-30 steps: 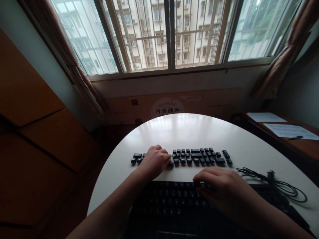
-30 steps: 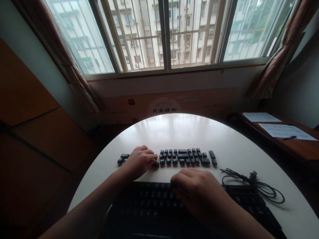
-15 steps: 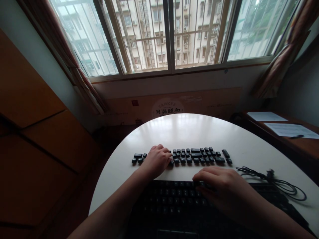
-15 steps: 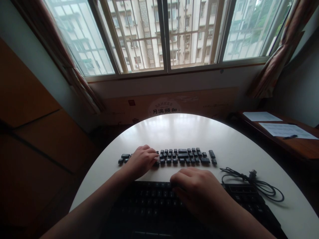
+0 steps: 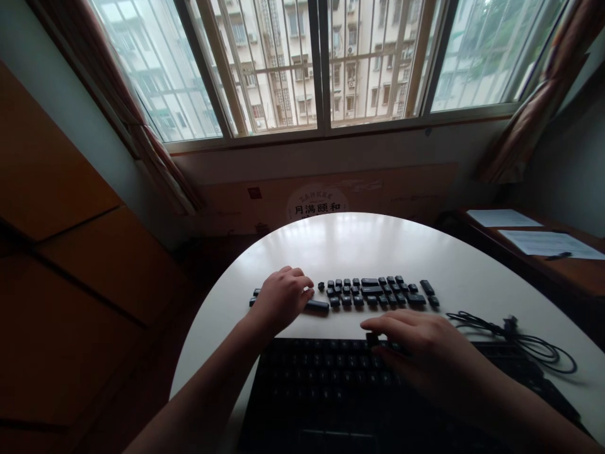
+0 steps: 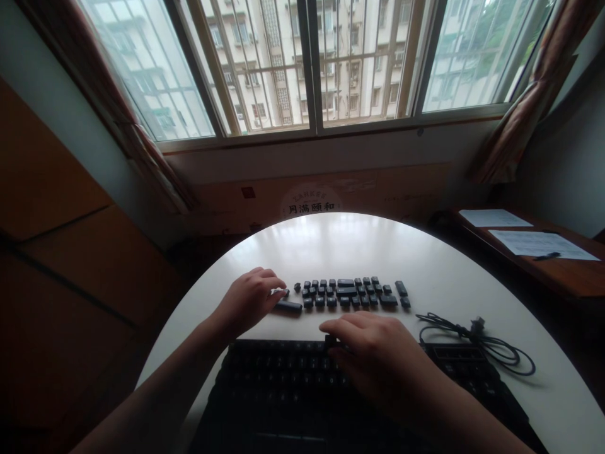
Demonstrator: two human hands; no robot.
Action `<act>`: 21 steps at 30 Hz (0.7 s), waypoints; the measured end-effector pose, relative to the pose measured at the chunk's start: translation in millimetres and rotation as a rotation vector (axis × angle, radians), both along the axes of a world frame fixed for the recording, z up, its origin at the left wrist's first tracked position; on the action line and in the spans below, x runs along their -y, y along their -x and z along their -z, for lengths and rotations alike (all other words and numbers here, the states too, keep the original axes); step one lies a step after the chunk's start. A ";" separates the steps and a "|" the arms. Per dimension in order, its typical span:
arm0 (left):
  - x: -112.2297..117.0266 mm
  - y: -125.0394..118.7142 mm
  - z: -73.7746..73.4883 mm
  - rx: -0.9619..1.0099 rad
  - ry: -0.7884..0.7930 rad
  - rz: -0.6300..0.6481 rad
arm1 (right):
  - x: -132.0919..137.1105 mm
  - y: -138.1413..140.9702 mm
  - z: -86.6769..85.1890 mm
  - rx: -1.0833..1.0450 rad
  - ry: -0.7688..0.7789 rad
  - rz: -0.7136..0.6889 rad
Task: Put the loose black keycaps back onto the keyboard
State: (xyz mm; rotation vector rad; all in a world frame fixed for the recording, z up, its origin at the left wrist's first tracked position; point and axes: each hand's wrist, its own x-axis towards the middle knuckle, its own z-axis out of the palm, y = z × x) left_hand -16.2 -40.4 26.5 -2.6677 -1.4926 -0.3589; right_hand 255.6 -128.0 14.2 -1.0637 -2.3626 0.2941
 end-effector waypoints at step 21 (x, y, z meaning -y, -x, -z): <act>8.4 -13.7 5.3 0.063 0.051 0.089 | 2.3 -0.8 -4.7 0.029 0.067 0.000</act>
